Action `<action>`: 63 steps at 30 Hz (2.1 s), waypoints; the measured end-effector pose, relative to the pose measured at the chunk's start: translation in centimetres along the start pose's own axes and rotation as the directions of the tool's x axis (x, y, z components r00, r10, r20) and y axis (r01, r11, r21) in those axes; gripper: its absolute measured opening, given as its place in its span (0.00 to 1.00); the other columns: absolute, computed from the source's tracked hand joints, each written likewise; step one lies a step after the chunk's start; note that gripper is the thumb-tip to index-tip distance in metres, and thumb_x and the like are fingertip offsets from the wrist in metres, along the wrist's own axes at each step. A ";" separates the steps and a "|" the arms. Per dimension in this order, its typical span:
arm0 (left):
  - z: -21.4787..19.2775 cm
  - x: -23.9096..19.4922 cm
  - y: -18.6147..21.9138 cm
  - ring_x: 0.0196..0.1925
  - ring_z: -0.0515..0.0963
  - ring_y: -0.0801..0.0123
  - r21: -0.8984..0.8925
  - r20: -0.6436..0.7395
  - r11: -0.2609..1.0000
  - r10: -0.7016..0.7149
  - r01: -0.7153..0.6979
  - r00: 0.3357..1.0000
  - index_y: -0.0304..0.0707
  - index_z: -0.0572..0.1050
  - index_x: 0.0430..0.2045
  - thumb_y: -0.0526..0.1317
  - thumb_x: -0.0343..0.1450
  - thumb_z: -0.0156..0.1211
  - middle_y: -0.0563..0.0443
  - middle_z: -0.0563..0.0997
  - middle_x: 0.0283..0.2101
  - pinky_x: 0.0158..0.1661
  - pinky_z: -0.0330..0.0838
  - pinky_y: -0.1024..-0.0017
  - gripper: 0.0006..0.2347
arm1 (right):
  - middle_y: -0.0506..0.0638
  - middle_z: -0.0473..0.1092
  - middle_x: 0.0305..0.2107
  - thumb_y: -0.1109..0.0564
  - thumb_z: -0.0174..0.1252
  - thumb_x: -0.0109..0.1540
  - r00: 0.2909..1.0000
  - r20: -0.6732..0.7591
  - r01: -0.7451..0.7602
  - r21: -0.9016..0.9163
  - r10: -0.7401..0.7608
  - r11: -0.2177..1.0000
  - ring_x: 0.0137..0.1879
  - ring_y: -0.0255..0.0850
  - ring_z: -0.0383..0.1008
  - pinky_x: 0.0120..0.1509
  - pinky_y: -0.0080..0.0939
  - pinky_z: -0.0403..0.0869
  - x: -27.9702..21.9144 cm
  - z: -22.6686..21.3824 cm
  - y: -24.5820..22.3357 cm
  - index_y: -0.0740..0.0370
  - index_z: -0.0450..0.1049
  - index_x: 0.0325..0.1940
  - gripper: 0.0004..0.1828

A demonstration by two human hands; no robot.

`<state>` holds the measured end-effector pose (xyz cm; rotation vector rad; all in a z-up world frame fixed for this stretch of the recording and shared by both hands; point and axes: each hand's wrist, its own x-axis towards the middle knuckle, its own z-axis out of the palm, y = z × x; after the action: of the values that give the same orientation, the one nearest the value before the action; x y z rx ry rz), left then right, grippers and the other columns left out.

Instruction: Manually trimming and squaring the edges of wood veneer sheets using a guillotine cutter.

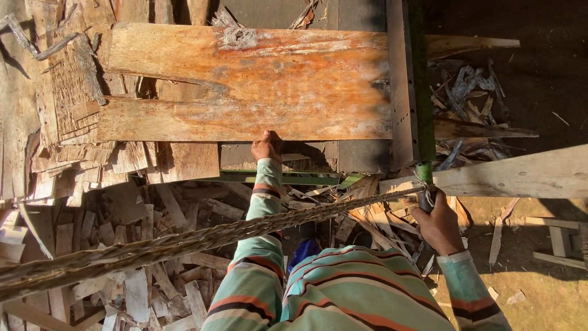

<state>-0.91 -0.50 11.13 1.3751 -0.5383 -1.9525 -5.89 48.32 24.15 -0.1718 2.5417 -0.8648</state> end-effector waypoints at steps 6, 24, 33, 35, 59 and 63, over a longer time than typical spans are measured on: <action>-2.6 6.1 -3.5 0.32 0.74 0.55 0.087 0.011 0.990 0.112 -0.112 0.994 0.27 0.69 0.42 0.39 0.72 0.73 0.38 0.77 0.38 0.28 0.78 0.57 0.17 | 0.62 0.76 0.35 0.49 0.63 0.58 0.999 0.005 -0.042 -0.006 0.042 0.999 0.36 0.58 0.79 0.41 0.59 0.76 -0.2 0.0 -0.8 0.64 0.62 0.63 0.33; -1.5 -28.7 -12.6 0.46 0.85 0.56 0.564 0.801 0.412 -0.062 -0.716 0.595 0.33 0.80 0.46 0.45 0.75 0.63 0.42 0.85 0.44 0.48 0.80 0.62 0.14 | 0.67 0.74 0.27 0.51 0.66 0.57 0.997 -0.021 0.075 0.085 -0.074 0.994 0.30 0.61 0.79 0.33 0.58 0.76 0.2 1.9 0.0 0.74 0.60 0.55 0.33; 6.9 -40.2 -9.5 0.56 0.81 0.50 -0.417 0.891 0.347 -0.024 -0.840 -0.453 0.34 0.75 0.57 0.55 0.78 0.51 0.38 0.83 0.47 0.65 0.72 0.52 0.23 | 0.57 0.61 0.62 0.44 0.49 0.70 0.881 -0.117 0.461 0.440 -0.459 0.771 0.69 0.51 0.62 0.69 0.49 0.64 8.8 8.5 24.6 0.66 0.52 0.75 0.35; 10.3 -42.7 -8.4 0.53 0.82 0.53 -0.470 0.864 0.366 0.006 -0.803 -0.503 0.36 0.78 0.49 0.59 0.76 0.50 0.41 0.84 0.44 0.61 0.75 0.57 0.24 | 0.58 0.60 0.62 0.44 0.49 0.70 0.871 -0.090 0.473 0.414 -0.482 0.778 0.69 0.51 0.62 0.69 0.49 0.64 9.8 6.4 25.8 0.67 0.52 0.75 0.35; -1.2 -29.4 -10.3 0.49 0.83 0.58 0.133 0.974 0.610 0.065 -0.781 0.216 0.34 0.78 0.50 0.54 0.79 0.56 0.39 0.84 0.49 0.53 0.80 0.62 0.20 | 0.55 0.70 0.27 0.54 0.61 0.60 0.980 0.163 0.031 0.428 -0.111 0.903 0.29 0.40 0.72 0.30 0.41 0.72 -0.1 -4.9 -0.9 0.71 0.70 0.42 0.16; -4.2 -15.5 -8.5 0.33 0.84 0.64 0.366 0.381 0.907 0.060 -0.210 0.923 0.28 0.75 0.43 0.50 0.73 0.63 0.44 0.83 0.35 0.32 0.81 0.66 0.19 | 0.52 0.70 0.17 0.52 0.64 0.56 0.991 0.123 -0.083 0.248 0.054 0.965 0.18 0.42 0.72 0.23 0.47 0.72 -3.6 -7.1 -7.7 0.68 0.71 0.36 0.16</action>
<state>3.79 16.83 14.10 1.1639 -1.2395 -2.0603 -6.14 47.04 35.15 -0.0510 2.2920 -1.1084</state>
